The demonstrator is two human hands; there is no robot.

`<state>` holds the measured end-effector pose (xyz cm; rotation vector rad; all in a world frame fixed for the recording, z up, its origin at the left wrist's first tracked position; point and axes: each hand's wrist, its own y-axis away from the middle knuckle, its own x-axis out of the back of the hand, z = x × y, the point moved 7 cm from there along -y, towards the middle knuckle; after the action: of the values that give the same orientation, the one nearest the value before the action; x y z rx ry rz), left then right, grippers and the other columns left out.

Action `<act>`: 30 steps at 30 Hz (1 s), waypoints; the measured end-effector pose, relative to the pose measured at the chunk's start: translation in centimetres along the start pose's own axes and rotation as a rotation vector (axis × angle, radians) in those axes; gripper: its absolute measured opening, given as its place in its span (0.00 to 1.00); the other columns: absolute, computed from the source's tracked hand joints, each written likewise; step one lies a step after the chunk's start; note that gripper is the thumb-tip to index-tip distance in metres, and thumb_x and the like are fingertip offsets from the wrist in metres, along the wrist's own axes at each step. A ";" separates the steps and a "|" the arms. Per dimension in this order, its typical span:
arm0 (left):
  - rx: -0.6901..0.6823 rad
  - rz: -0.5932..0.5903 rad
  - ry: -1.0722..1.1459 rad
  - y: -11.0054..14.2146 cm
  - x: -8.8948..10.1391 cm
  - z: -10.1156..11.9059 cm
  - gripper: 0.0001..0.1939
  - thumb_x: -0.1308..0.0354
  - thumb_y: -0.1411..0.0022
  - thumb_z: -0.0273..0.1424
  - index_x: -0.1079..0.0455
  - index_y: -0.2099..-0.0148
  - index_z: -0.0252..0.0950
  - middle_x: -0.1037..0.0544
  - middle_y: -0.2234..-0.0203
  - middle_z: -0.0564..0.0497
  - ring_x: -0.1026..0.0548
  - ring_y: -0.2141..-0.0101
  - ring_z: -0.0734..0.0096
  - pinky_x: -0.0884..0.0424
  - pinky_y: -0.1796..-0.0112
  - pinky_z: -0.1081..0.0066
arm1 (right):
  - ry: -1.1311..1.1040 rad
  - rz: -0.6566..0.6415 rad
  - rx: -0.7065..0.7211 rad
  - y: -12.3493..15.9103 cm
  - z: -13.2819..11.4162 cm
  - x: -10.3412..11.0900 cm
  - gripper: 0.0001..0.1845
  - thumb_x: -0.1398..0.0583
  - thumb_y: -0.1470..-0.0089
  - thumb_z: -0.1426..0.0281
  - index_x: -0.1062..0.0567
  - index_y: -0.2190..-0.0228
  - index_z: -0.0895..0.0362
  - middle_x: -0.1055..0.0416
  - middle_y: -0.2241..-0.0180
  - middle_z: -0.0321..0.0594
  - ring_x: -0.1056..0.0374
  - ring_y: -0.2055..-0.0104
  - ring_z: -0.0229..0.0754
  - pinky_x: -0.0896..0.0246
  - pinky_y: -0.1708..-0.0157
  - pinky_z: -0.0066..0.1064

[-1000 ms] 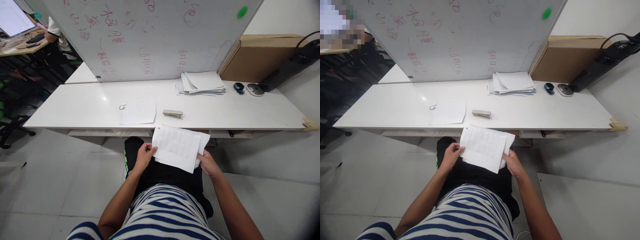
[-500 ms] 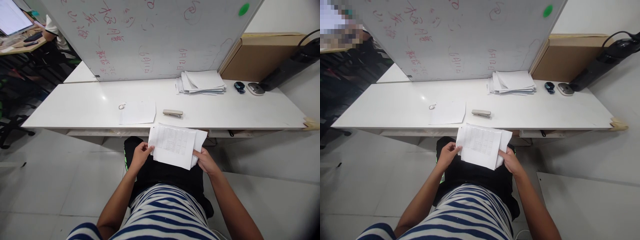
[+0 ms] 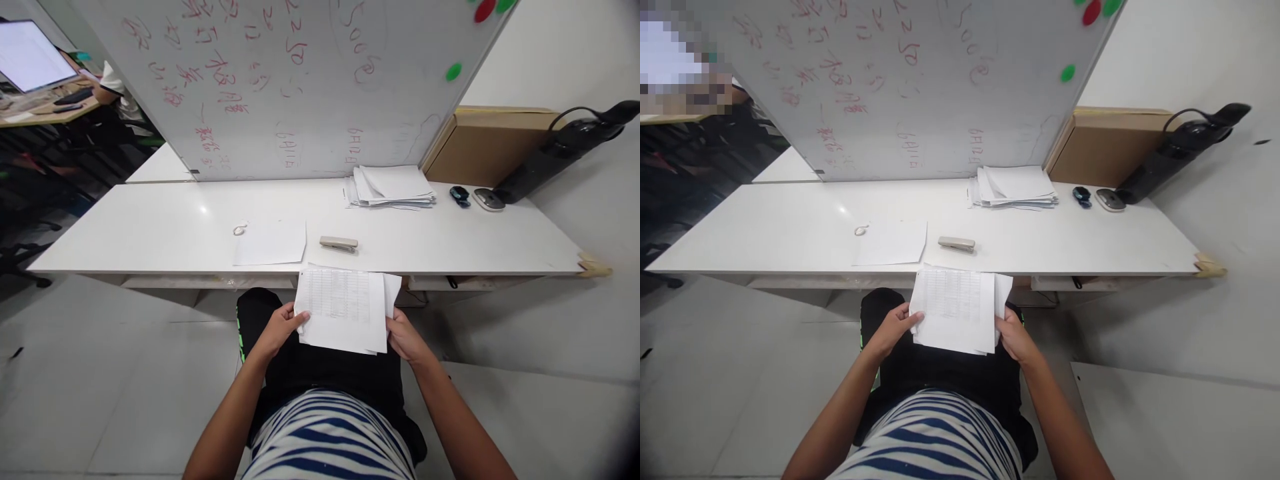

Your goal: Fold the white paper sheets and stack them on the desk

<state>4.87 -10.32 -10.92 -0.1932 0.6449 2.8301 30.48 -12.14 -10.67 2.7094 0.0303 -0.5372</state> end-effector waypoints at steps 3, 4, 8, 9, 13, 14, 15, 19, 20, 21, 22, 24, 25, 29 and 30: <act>0.057 -0.092 -0.032 0.3 -0.5 -0.1 0.20 0.34 0.48 0.42 0.24 0.59 0.32 0.20 0.64 0.46 0.25 0.61 0.61 0.32 0.57 0.65 | 0.004 -0.020 -0.016 0.0 0.1 0.1 0.22 0.31 0.58 0.60 0.22 0.59 0.52 0.23 0.57 0.41 0.30 0.51 0.53 0.36 0.49 0.45; 0.070 -0.100 -0.049 0.5 -0.4 -0.2 0.19 0.34 0.48 0.42 0.24 0.60 0.32 0.20 0.65 0.46 0.25 0.62 0.61 0.32 0.58 0.65 | -0.002 -0.024 -0.034 0.0 0.3 0.2 0.22 0.32 0.56 0.59 0.22 0.58 0.52 0.24 0.56 0.41 0.30 0.51 0.53 0.37 0.48 0.45; 0.031 -0.046 -0.121 0.8 0.1 0.1 0.18 0.35 0.47 0.42 0.24 0.62 0.32 0.21 0.67 0.47 0.25 0.65 0.63 0.32 0.62 0.66 | -0.070 -0.051 -0.076 0.1 0.3 0.0 0.27 0.43 0.47 0.48 0.23 0.55 0.53 0.26 0.52 0.43 0.32 0.47 0.52 0.39 0.46 0.44; 0.014 -0.026 -0.147 0.8 0.3 0.2 0.18 0.36 0.47 0.43 0.24 0.62 0.31 0.21 0.68 0.47 0.25 0.66 0.63 0.32 0.63 0.67 | -0.078 -0.059 -0.065 0.1 0.2 -0.1 0.30 0.46 0.46 0.45 0.24 0.55 0.53 0.27 0.51 0.44 0.33 0.46 0.52 0.39 0.46 0.44; -0.059 0.006 -0.289 0.8 0.5 0.4 0.17 0.37 0.45 0.43 0.24 0.63 0.32 0.22 0.70 0.49 0.27 0.68 0.66 0.33 0.67 0.70 | 0.075 -0.025 -0.055 -0.4 0.0 0.2 0.29 0.40 0.50 0.49 0.25 0.53 0.54 0.27 0.52 0.45 0.32 0.48 0.53 0.38 0.47 0.44; -0.082 0.001 -0.327 0.8 0.4 0.5 0.17 0.38 0.45 0.43 0.24 0.63 0.32 0.22 0.70 0.49 0.27 0.69 0.66 0.34 0.68 0.71 | 0.144 0.000 -0.063 -0.6 0.1 0.5 0.28 0.37 0.52 0.51 0.24 0.54 0.55 0.26 0.52 0.45 0.31 0.49 0.53 0.38 0.47 0.45; -0.107 0.000 -0.369 0.8 0.3 0.6 0.17 0.39 0.44 0.43 0.24 0.64 0.33 0.22 0.70 0.50 0.27 0.69 0.66 0.34 0.68 0.71 | 0.207 0.027 -0.070 -0.7 0.2 0.7 0.27 0.35 0.53 0.53 0.24 0.55 0.55 0.26 0.53 0.45 0.30 0.50 0.54 0.38 0.48 0.46; -0.271 0.073 -0.567 1.2 0.3 1.9 0.15 0.41 0.42 0.42 0.24 0.66 0.34 0.23 0.71 0.50 0.27 0.69 0.65 0.34 0.68 0.70 | 0.362 0.106 -0.024 -1.1 -0.3 1.2 0.26 0.34 0.55 0.53 0.22 0.58 0.58 0.25 0.54 0.47 0.29 0.52 0.55 0.38 0.48 0.48; -0.328 0.103 -0.618 1.3 0.3 2.6 0.14 0.41 0.42 0.42 0.24 0.66 0.35 0.22 0.70 0.50 0.27 0.68 0.65 0.33 0.67 0.70 | 0.390 0.117 0.004 -1.0 -0.7 1.1 0.26 0.34 0.55 0.53 0.22 0.58 0.58 0.25 0.54 0.47 0.29 0.52 0.55 0.37 0.49 0.48; -0.390 0.137 -0.665 1.4 0.4 3.4 0.14 0.41 0.41 0.41 0.24 0.65 0.35 0.22 0.69 0.50 0.26 0.67 0.64 0.33 0.65 0.69 | 0.418 0.128 0.044 -0.9 -1.5 0.9 0.26 0.34 0.54 0.54 0.22 0.59 0.58 0.25 0.55 0.47 0.29 0.52 0.55 0.37 0.49 0.48; -0.454 0.175 -0.707 1.5 0.4 4.4 0.13 0.41 0.41 0.40 0.24 0.64 0.36 0.22 0.68 0.49 0.26 0.66 0.64 0.33 0.64 0.69 | 0.440 0.146 0.097 -0.8 -2.5 0.7 0.25 0.34 0.54 0.54 0.22 0.59 0.59 0.24 0.56 0.46 0.29 0.52 0.55 0.37 0.49 0.48; -0.581 0.255 -0.766 1.6 0.7 6.6 0.11 0.41 0.40 0.39 0.24 0.62 0.37 0.22 0.65 0.49 0.26 0.64 0.63 0.33 0.62 0.68 | 0.462 0.199 0.231 -0.6 -5.0 0.0 0.24 0.35 0.53 0.55 0.22 0.60 0.58 0.24 0.57 0.45 0.29 0.52 0.54 0.37 0.49 0.46; -0.642 0.295 -0.782 1.5 0.9 7.8 0.11 0.41 0.40 0.39 0.24 0.61 0.38 0.22 0.65 0.49 0.25 0.63 0.63 0.32 0.61 0.68 | 0.466 0.231 0.302 -0.5 -6.5 -0.3 0.23 0.35 0.53 0.55 0.22 0.60 0.58 0.24 0.58 0.45 0.29 0.53 0.54 0.37 0.49 0.45; -0.820 0.394 -0.805 0.4 2.1 12.0 0.10 0.42 0.39 0.39 0.23 0.62 0.40 0.21 0.64 0.49 0.25 0.60 0.63 0.31 0.59 0.67 | 0.464 0.288 0.520 -1.5 -11.2 -2.1 0.20 0.36 0.51 0.56 0.22 0.61 0.56 0.24 0.59 0.42 0.30 0.52 0.50 0.37 0.49 0.42; -0.846 0.401 -0.817 0.0 2.4 12.7 0.10 0.42 0.39 0.39 0.22 0.63 0.41 0.21 0.65 0.49 0.25 0.61 0.63 0.31 0.60 0.67 | 0.463 0.281 0.558 -2.0 -12.0 -2.6 0.20 0.37 0.50 0.56 0.22 0.61 0.57 0.24 0.59 0.42 0.30 0.52 0.50 0.38 0.49 0.42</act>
<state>1.61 -4.21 0.03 0.9974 -0.7546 2.9452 32.25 -5.77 -0.18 3.2340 -0.4310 0.2092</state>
